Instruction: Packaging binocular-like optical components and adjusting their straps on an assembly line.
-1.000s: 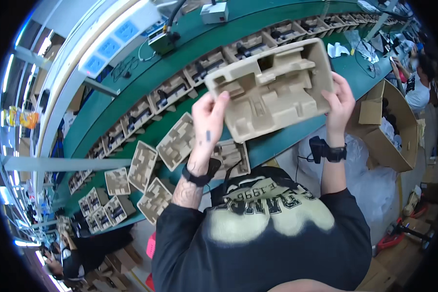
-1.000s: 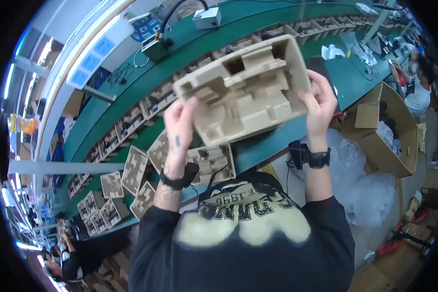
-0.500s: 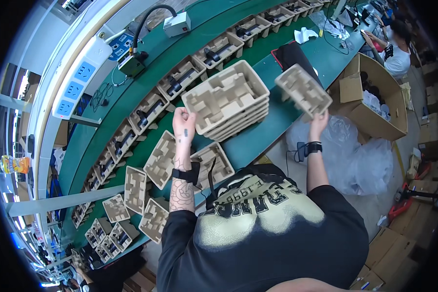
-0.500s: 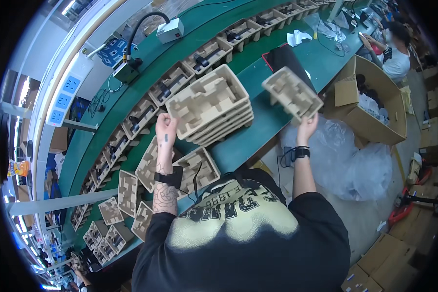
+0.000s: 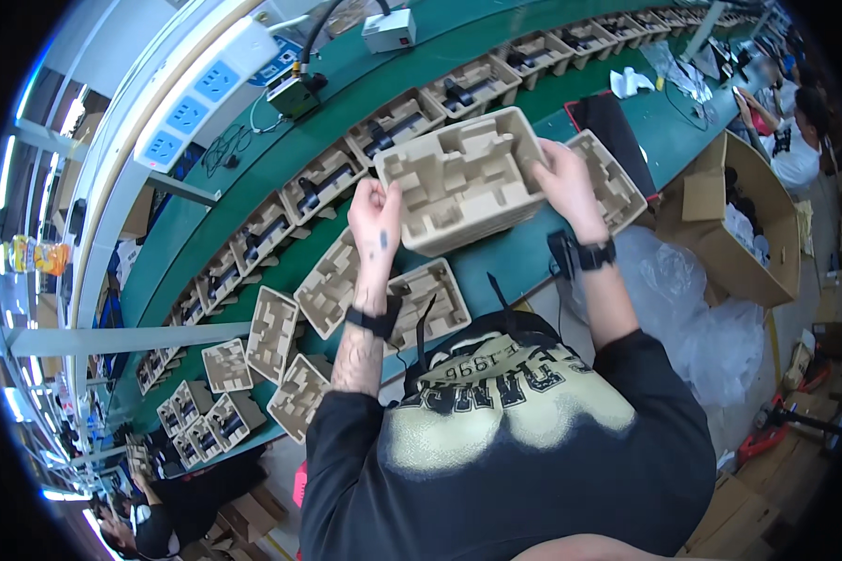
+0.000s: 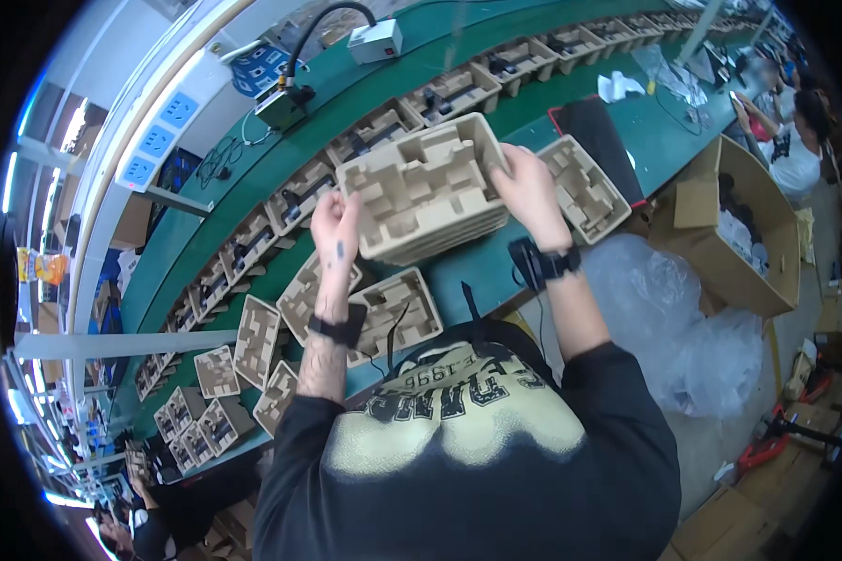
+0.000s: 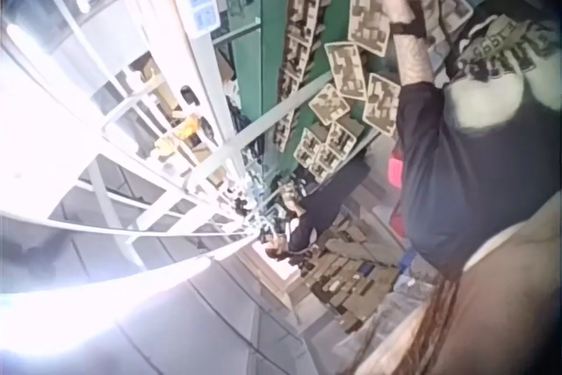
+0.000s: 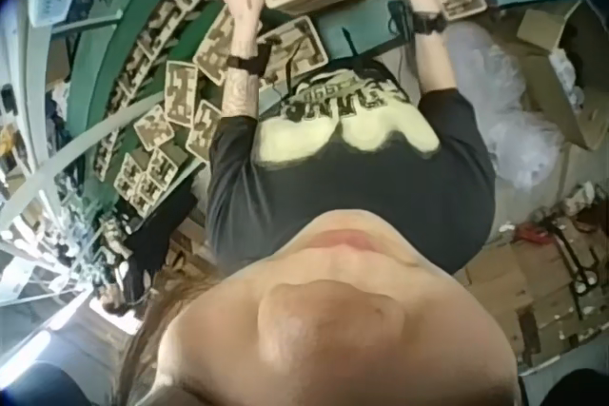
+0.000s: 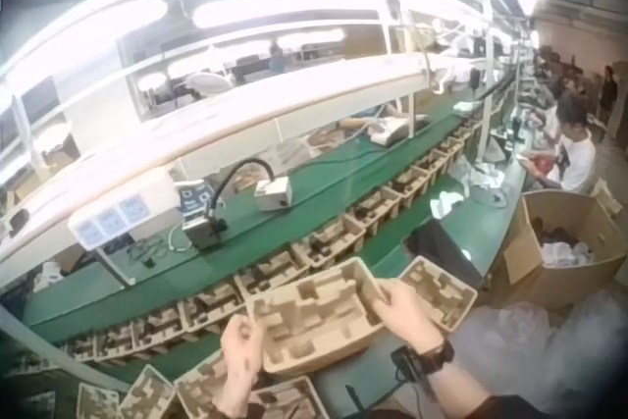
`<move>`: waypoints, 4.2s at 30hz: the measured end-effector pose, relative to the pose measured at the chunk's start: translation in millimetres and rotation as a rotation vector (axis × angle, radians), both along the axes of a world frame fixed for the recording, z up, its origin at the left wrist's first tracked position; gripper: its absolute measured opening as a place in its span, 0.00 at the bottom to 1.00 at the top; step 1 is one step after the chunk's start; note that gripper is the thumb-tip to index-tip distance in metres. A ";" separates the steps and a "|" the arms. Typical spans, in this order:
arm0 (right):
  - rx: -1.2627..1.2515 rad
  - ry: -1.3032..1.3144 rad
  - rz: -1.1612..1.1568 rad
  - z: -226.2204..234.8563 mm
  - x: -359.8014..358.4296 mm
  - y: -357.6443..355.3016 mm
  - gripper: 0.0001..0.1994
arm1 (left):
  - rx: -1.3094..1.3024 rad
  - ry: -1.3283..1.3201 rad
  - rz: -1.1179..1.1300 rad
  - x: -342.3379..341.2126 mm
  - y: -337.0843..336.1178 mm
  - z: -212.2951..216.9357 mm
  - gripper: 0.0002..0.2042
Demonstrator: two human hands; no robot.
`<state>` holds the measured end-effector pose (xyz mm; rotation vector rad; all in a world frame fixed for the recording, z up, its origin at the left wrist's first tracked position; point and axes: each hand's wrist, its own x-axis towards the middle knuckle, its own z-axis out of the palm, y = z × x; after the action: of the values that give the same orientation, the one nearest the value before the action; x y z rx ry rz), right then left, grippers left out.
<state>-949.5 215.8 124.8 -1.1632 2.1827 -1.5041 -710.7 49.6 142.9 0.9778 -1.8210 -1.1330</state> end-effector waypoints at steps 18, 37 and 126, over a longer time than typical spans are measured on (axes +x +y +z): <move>-0.047 -0.177 0.013 57.4 28.7 -21.1 0.17 | -0.111 -0.211 0.059 38.3 -15.6 37.6 0.11; -0.107 -0.734 -0.258 -64.6 18.7 180.9 0.27 | 0.506 -0.257 -0.135 15.0 -51.8 -74.1 0.12; -0.224 -0.069 -0.310 -16.5 51.1 8.5 0.19 | 0.376 -0.231 0.143 99.8 -58.9 -184.9 0.10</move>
<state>-898.4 224.3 108.3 -0.8428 2.2736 -1.9259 -611.0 -9.3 -42.0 1.4857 -1.7106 -1.3456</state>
